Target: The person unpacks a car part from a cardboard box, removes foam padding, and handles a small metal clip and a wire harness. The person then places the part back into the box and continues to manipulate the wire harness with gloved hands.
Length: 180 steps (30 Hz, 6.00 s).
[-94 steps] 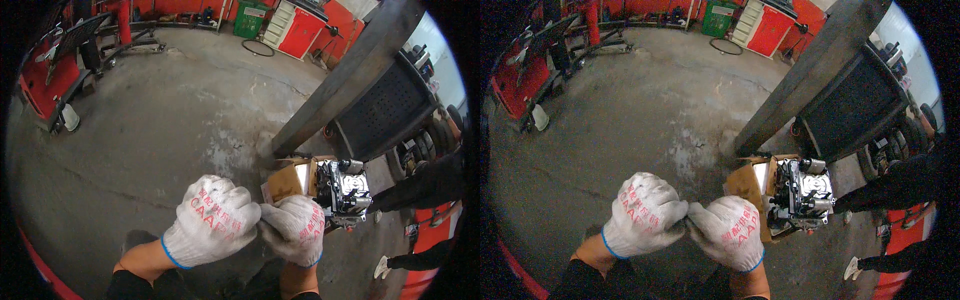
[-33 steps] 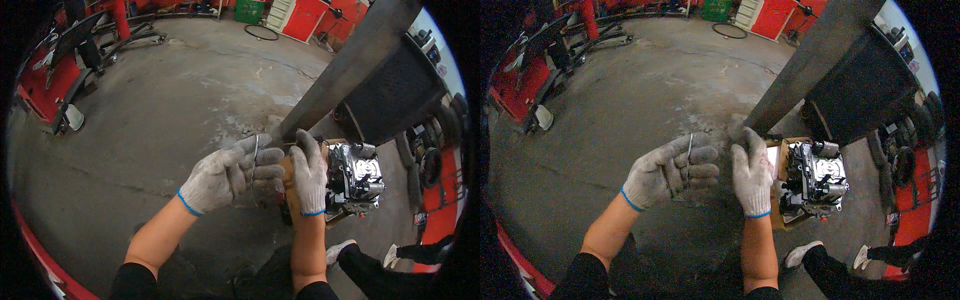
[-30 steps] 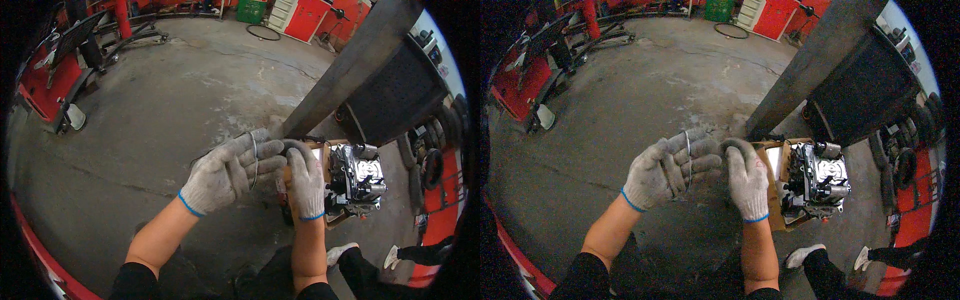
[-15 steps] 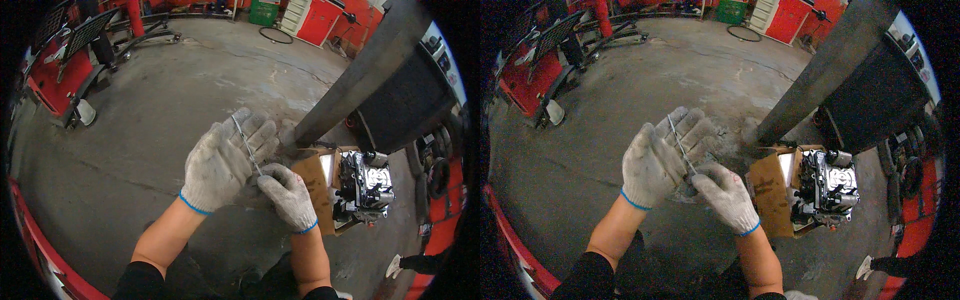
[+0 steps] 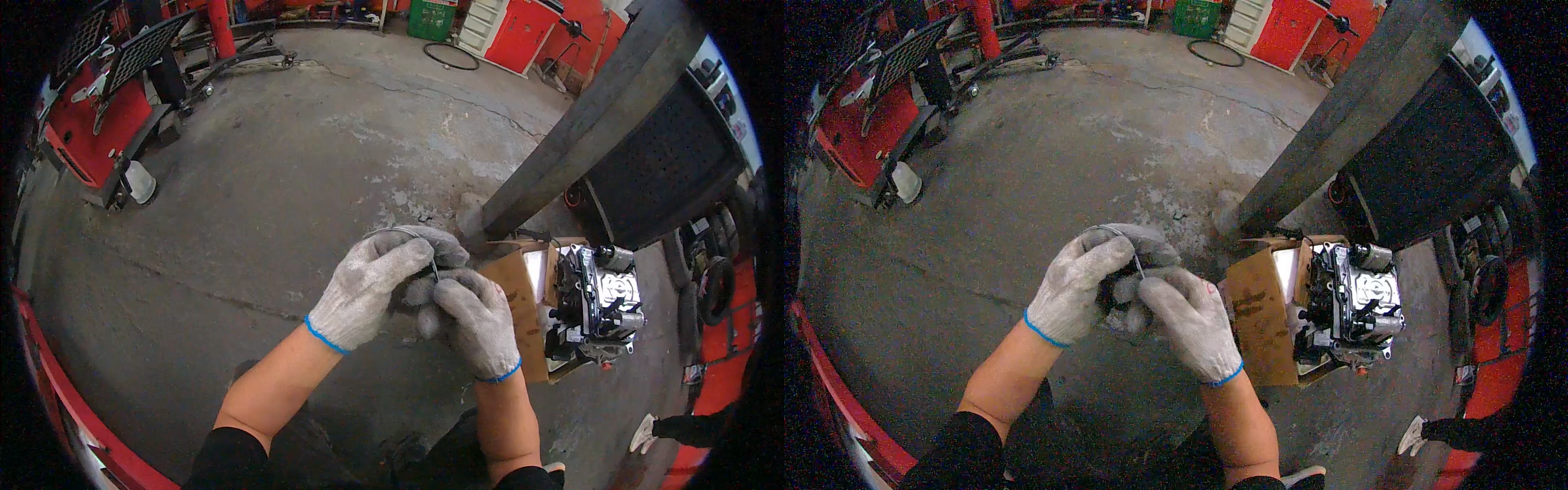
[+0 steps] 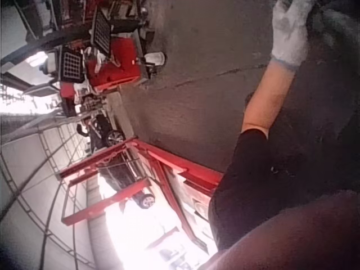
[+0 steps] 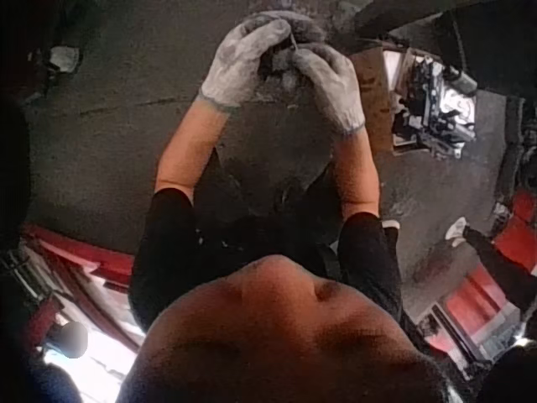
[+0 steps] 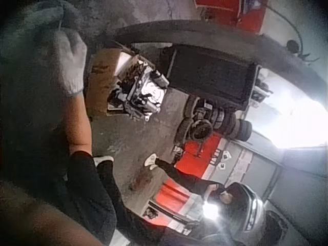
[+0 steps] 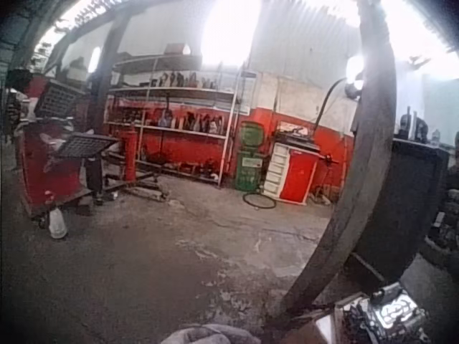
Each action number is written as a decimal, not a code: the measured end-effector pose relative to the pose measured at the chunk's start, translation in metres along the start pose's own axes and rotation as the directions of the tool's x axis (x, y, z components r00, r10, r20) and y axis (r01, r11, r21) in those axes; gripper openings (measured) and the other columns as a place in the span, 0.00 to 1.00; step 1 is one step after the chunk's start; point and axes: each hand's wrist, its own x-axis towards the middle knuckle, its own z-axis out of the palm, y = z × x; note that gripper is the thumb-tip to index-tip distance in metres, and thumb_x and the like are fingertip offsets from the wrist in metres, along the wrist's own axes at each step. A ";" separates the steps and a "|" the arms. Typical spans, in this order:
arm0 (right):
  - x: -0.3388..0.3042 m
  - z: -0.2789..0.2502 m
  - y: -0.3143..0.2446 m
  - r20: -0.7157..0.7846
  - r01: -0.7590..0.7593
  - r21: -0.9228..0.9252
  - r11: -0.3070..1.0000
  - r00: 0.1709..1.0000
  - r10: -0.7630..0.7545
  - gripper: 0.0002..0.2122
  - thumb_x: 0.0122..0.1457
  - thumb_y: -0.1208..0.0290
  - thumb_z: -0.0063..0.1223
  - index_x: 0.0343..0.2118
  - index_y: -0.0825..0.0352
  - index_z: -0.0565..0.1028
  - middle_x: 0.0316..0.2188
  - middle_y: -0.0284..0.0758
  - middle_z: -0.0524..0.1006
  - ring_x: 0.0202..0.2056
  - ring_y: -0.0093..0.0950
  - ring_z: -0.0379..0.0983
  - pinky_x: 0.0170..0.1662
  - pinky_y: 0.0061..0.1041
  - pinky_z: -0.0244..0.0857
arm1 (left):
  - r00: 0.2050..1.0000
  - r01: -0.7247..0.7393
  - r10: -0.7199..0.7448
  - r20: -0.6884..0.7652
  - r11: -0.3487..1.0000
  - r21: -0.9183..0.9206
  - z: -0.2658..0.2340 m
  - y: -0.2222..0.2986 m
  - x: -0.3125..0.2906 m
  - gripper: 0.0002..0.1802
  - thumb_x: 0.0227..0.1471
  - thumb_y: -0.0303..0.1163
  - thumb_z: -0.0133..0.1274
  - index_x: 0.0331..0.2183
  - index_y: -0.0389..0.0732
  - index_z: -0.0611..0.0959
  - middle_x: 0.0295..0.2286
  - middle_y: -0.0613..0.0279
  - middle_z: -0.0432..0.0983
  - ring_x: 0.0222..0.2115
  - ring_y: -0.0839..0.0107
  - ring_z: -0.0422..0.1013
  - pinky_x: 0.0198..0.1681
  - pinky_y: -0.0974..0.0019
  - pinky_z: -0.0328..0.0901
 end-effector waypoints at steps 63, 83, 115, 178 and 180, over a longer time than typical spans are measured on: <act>0.007 0.002 0.016 -0.161 0.457 -0.699 0.550 0.650 -0.743 0.09 0.50 0.76 0.65 0.34 0.67 0.77 0.31 0.37 0.77 0.32 0.35 0.75 0.38 0.32 0.69 | 0.983 0.020 0.002 -0.185 0.993 0.119 0.006 -0.004 0.003 0.12 0.54 0.34 0.58 0.37 0.34 0.86 0.32 0.64 0.81 0.34 0.76 0.73 0.41 0.71 0.68; 0.015 -0.008 0.028 -0.002 0.511 -0.829 0.227 0.403 -0.915 0.09 0.43 0.73 0.65 0.28 0.62 0.76 0.26 0.37 0.76 0.31 0.43 0.74 0.41 0.41 0.69 | 0.971 0.038 -0.080 -0.225 0.982 -0.186 0.025 -0.027 -0.002 0.12 0.56 0.31 0.57 0.39 0.33 0.85 0.37 0.57 0.82 0.38 0.70 0.76 0.45 0.68 0.70; 0.007 -0.013 0.022 0.055 0.469 -0.860 0.199 0.473 -0.879 0.10 0.42 0.76 0.65 0.29 0.63 0.77 0.25 0.38 0.75 0.32 0.43 0.74 0.43 0.41 0.69 | 0.968 -0.028 -0.015 -0.250 0.985 -0.168 0.035 -0.029 -0.007 0.12 0.57 0.32 0.58 0.40 0.35 0.85 0.38 0.59 0.82 0.37 0.73 0.76 0.44 0.69 0.69; 0.019 -0.024 0.033 -0.114 0.429 -0.741 0.517 0.678 -0.726 0.09 0.49 0.69 0.62 0.33 0.64 0.79 0.29 0.40 0.78 0.32 0.43 0.75 0.38 0.40 0.69 | 0.956 -0.148 0.082 -0.282 0.964 -0.221 0.005 -0.023 0.012 0.15 0.56 0.35 0.55 0.42 0.36 0.82 0.35 0.56 0.80 0.35 0.64 0.77 0.40 0.59 0.74; 0.016 -0.021 0.027 -0.109 0.500 -0.666 0.554 0.670 -0.735 0.10 0.50 0.68 0.63 0.35 0.64 0.79 0.31 0.41 0.78 0.34 0.43 0.75 0.38 0.40 0.69 | 0.965 -0.150 0.095 -0.245 0.964 -0.219 0.003 -0.026 0.013 0.14 0.55 0.34 0.56 0.41 0.35 0.82 0.35 0.56 0.80 0.35 0.64 0.77 0.42 0.59 0.73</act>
